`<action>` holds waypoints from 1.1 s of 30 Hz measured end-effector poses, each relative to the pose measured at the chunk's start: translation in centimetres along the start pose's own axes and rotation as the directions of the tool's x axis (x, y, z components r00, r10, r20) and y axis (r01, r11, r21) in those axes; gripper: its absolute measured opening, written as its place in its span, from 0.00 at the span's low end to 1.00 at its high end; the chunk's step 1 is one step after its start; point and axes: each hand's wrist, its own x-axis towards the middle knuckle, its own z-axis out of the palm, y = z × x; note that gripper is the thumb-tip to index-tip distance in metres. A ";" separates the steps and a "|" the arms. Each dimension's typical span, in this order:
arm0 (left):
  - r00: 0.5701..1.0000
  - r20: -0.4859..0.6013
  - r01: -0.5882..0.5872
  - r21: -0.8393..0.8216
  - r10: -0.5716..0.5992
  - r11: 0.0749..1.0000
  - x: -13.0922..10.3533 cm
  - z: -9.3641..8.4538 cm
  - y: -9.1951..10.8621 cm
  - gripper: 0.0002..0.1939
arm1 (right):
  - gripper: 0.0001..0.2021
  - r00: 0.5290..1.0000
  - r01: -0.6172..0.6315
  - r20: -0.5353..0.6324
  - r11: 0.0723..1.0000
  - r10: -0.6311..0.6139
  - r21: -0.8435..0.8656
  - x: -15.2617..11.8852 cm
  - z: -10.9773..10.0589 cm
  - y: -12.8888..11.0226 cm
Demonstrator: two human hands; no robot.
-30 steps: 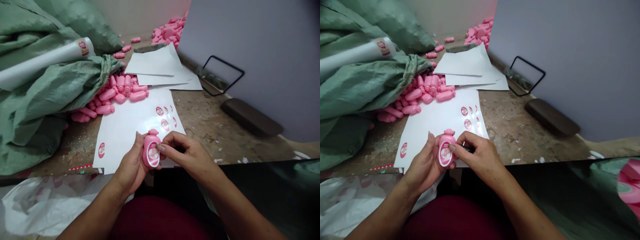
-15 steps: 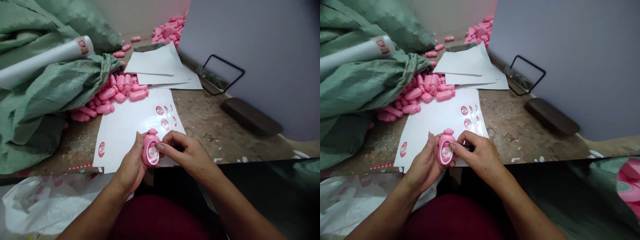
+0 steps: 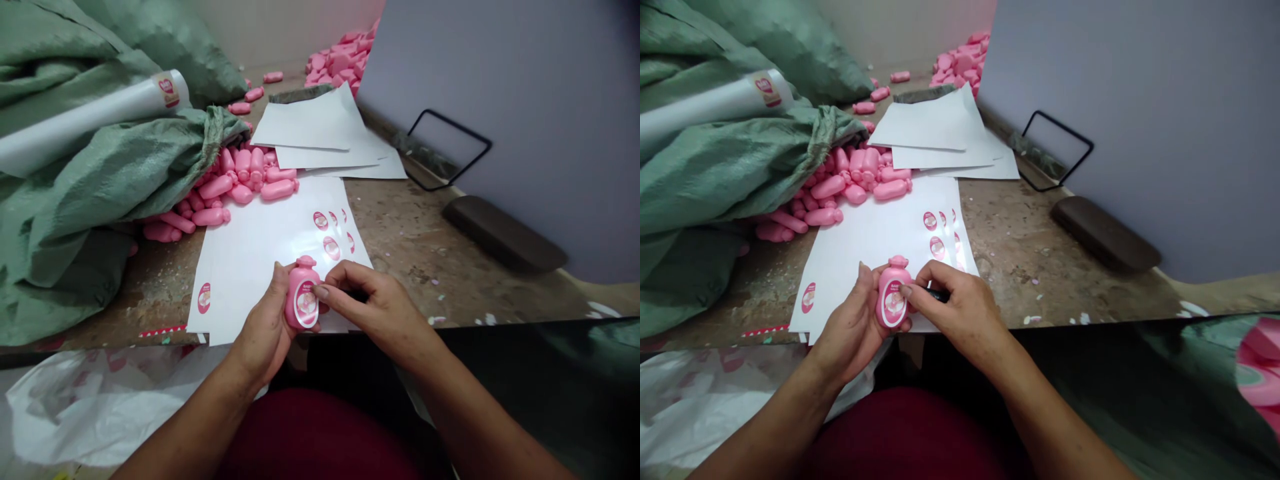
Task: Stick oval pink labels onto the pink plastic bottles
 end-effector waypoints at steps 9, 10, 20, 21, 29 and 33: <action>1.000 -0.003 -0.008 0.008 0.008 1.000 0.0 0.1 -0.1 0.26 | 0.14 0.999 -0.050 0.005 0.999 0.050 0.014 0.1 0.1 0.1; 1.000 -0.005 -0.007 0.008 0.007 1.000 0.0 0.1 -0.1 0.27 | 0.14 0.999 -0.048 0.004 0.999 0.047 0.017 0.1 0.1 0.2; 1.000 -0.024 -0.014 0.126 0.017 0.992 -0.4 0.1 0.0 0.21 | 0.14 0.999 -0.015 -0.050 0.995 0.010 -0.096 0.0 0.4 0.1; 1.000 -0.023 -0.006 0.141 0.010 0.990 -0.4 0.2 0.1 0.22 | 0.13 0.997 0.005 -0.070 0.989 -0.015 -0.149 -0.1 0.4 0.1; 0.997 0.054 0.039 0.152 -0.048 0.988 -0.8 -0.2 0.2 0.28 | 0.11 0.969 0.051 -0.229 0.982 -0.093 -0.183 -0.3 0.1 -0.2; 0.992 0.117 0.030 0.208 -0.055 0.978 -1.0 -0.5 0.1 0.30 | 0.15 0.991 0.007 -0.135 0.994 0.008 0.113 0.5 1.1 -0.3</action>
